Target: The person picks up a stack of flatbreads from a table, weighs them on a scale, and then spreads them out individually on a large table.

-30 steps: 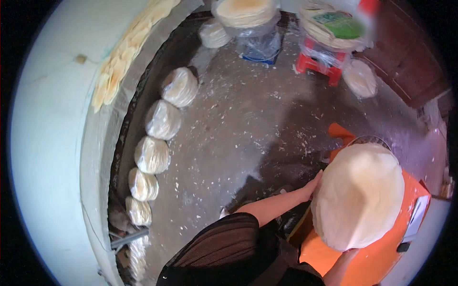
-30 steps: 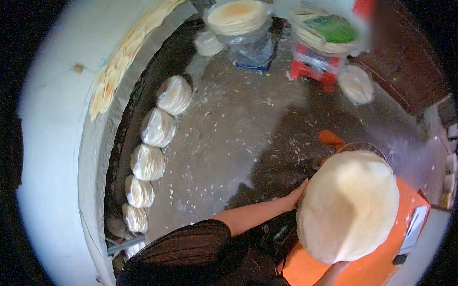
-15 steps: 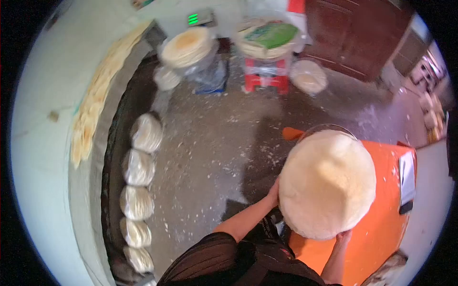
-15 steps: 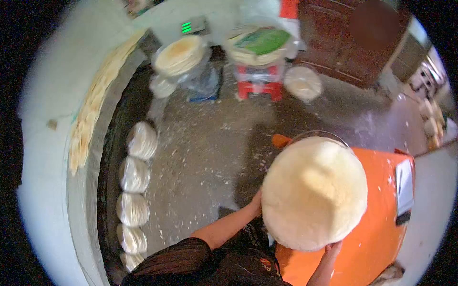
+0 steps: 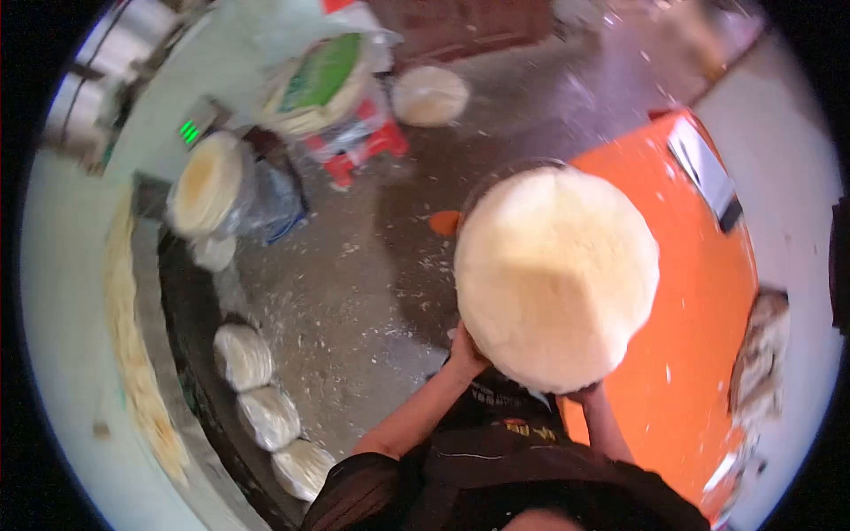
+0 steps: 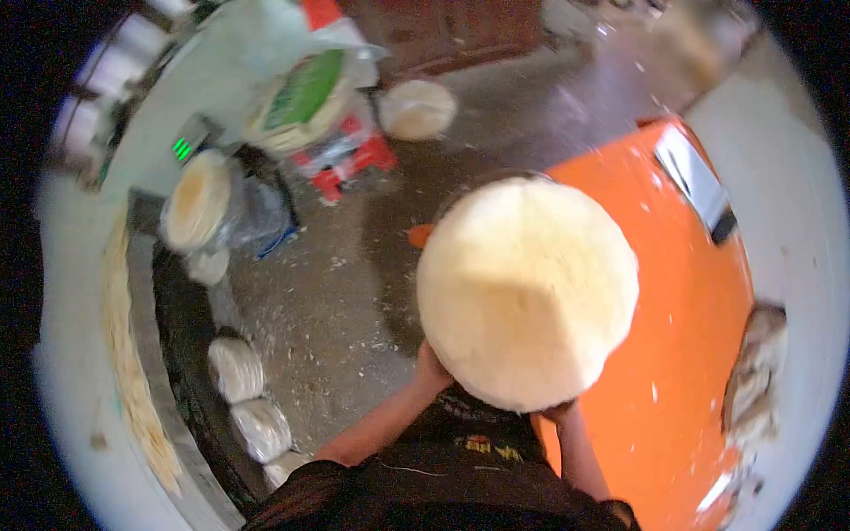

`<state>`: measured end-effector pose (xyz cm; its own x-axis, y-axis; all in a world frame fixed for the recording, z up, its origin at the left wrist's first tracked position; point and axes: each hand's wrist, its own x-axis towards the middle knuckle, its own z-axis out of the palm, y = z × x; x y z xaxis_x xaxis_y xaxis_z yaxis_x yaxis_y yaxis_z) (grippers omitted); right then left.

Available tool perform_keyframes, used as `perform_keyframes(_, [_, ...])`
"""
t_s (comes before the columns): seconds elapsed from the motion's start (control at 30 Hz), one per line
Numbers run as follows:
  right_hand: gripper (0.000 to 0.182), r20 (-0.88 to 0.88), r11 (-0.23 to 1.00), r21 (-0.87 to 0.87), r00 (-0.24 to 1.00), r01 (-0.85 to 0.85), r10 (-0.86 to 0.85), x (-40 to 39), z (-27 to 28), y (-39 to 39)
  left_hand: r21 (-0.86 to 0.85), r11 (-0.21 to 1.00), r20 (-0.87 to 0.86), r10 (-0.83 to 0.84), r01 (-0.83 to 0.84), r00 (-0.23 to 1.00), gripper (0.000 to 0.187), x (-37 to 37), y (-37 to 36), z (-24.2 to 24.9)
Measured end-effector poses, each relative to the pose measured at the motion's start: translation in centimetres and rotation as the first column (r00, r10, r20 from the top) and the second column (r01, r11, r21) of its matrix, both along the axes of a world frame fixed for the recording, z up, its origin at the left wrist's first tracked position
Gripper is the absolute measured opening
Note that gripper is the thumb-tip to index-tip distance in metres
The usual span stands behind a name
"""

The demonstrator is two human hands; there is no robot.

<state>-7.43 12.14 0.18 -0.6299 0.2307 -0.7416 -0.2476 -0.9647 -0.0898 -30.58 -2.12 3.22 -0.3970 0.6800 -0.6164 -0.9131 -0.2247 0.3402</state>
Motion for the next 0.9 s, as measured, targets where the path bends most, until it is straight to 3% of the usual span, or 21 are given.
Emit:
perform_keyframes(0.03, [0.054, 0.023, 0.991, 0.118, 0.997, 0.07, -0.073, 0.4, -2.0, -0.3, -0.012, 1.0, 0.252, 0.011, -0.008, 0.968, 0.057, -0.3, -0.2, -0.7])
perform_keyframes(0.1, [0.058, 0.042, 0.93, 0.32, 0.978, 0.179, -0.203, 0.0, -3.2, -0.1, 0.094, 0.995, 0.257, -0.063, 0.04, 0.964, 0.062, -1.1, -0.7, -0.7])
perform_keyframes(0.17, [0.06, 0.067, 0.891, 0.4, 0.962, 0.216, -0.263, -1.3, -2.1, 0.1, 0.148, 0.987, 0.246, -0.106, 0.071, 0.964, 0.07, -2.0, -0.5, 0.1])
perform_keyframes(0.27, [0.064, 0.094, 0.854, 0.462, 0.944, 0.24, -0.316, -3.0, -0.4, 0.5, 0.18, 0.981, 0.374, -0.14, 0.076, 0.917, 0.078, -3.7, -0.9, 0.6])
perform_keyframes(0.37, [0.068, 0.11, 0.818, 0.514, 0.926, 0.257, -0.36, -4.0, 1.2, 1.5, 0.056, 0.996, 0.485, -0.089, 0.07, 0.87, 0.086, -6.1, -1.1, 0.3])
perform_keyframes(0.47, [0.072, 0.13, 0.793, 0.551, 0.913, 0.259, -0.388, -4.5, 2.9, 3.3, -0.064, 0.986, 0.358, -0.124, 0.157, 0.925, 0.092, -7.8, 0.0, 0.5])
perform_keyframes(0.5, [0.073, 0.126, 0.789, 0.555, 0.91, 0.265, -0.394, -4.6, 3.2, 4.0, 0.023, 0.986, 0.335, -0.162, 0.164, 0.928, 0.089, -8.3, 0.0, -0.1])
perform_keyframes(0.57, [0.076, 0.096, 0.781, 0.56, 0.915, 0.277, -0.393, -4.1, 3.0, 5.2, -0.052, 0.962, 0.25, -0.245, 0.266, 0.937, 0.086, -9.0, 1.2, 1.0])
perform_keyframes(0.67, [0.078, 0.156, 0.875, 0.402, 0.922, 0.27, -0.356, -3.3, 3.2, 6.8, -0.094, 0.956, 0.241, -0.249, 0.278, 0.938, 0.082, -9.5, 1.6, 0.0])
perform_keyframes(0.7, [0.08, 0.185, 0.875, 0.413, 0.917, 0.253, -0.353, -3.3, 2.9, 7.0, -0.095, 0.957, 0.255, -0.242, 0.274, 0.936, 0.08, -10.0, 1.7, -0.5])
perform_keyframes(0.8, [0.084, 0.243, 0.881, 0.438, 0.919, 0.181, -0.31, -2.6, 3.1, 8.0, -0.082, 0.946, 0.047, -0.31, 0.313, 0.949, 0.078, -11.2, 3.3, -0.2])
perform_keyframes(0.9, [0.087, 0.25, 0.898, 0.435, 0.95, 0.064, -0.189, -3.2, 3.7, 9.4, -0.103, 0.901, 0.025, -0.422, 0.422, 0.906, 0.077, -12.9, 4.6, -0.4])
